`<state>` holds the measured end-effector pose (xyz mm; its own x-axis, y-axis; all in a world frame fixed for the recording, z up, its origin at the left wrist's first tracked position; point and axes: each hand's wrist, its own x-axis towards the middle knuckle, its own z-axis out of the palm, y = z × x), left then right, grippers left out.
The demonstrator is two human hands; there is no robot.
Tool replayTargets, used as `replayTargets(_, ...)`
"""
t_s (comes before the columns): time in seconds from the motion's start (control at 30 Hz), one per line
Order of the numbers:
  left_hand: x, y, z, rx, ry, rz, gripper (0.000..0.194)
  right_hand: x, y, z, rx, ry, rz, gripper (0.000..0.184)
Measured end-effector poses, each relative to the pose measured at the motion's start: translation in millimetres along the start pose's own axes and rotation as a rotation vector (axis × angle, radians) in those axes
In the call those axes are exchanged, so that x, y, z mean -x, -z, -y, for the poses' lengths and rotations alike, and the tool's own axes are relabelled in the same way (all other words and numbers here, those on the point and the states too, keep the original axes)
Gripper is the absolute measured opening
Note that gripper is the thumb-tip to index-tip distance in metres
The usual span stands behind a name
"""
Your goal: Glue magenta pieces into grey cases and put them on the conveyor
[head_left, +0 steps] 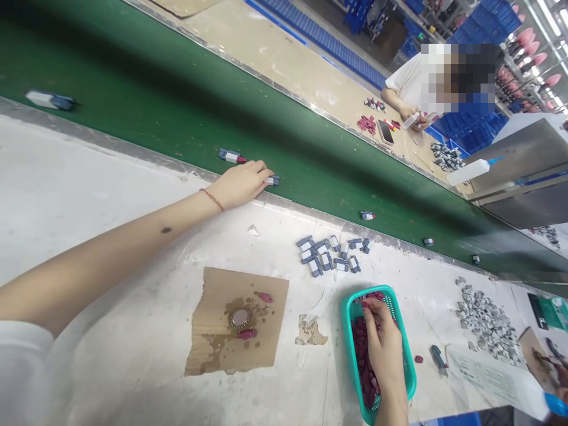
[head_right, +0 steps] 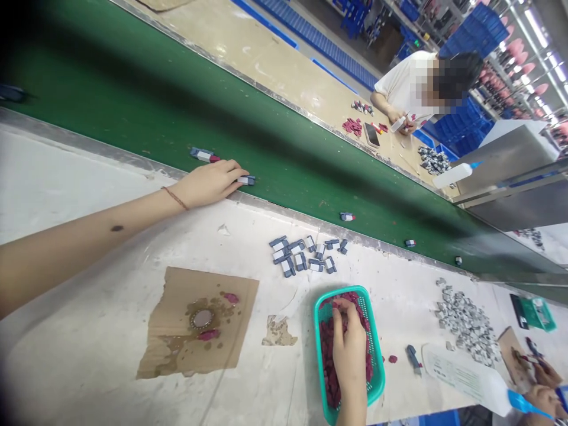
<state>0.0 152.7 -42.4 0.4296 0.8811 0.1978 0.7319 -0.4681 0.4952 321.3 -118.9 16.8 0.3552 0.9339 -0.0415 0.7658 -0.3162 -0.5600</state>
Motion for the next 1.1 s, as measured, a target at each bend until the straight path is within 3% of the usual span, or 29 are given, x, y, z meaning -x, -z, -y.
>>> replayTargets(0.1,9,-0.4,-16,0.515,0.205,-0.056,0.028,7,-7,26,-0.122,-0.002,-0.07,0.029)
replayTargets(0.17,22,2.8,-27,0.856,0.353,-0.049,0.024,13,-21,48,-0.231,0.021,-0.046,0.027)
replayTargets(0.33,68,21.0,-49,1.418,0.584,0.005,0.023,23,-73,95,-0.421,0.166,0.312,0.015)
replayTargets(0.43,95,31.6,-56,1.377,0.615,0.049,0.027,25,-101,109,-0.332,0.425,0.436,0.022)
replayTargets(0.6,135,32.4,-56,1.066,0.573,0.025,0.029,25,-122,113,-0.131,0.753,0.425,0.035)
replayTargets(0.7,153,28.2,-56,1.032,0.597,0.04,0.031,26,-123,113,-0.052,0.815,0.421,0.039)
replayTargets(0.83,168,28.2,-61,1.21,0.705,0.22,0.032,26,-125,112,0.032,0.872,0.405,0.038)
replayTargets(0.97,176,29.7,-69,1.382,0.797,0.288,0.031,26,-125,113,0.07,0.897,0.373,0.036)
replayTargets(1.1,181,28.3,-73,1.461,0.779,0.355,0.039,28,-124,115,0.064,0.885,0.391,0.036)
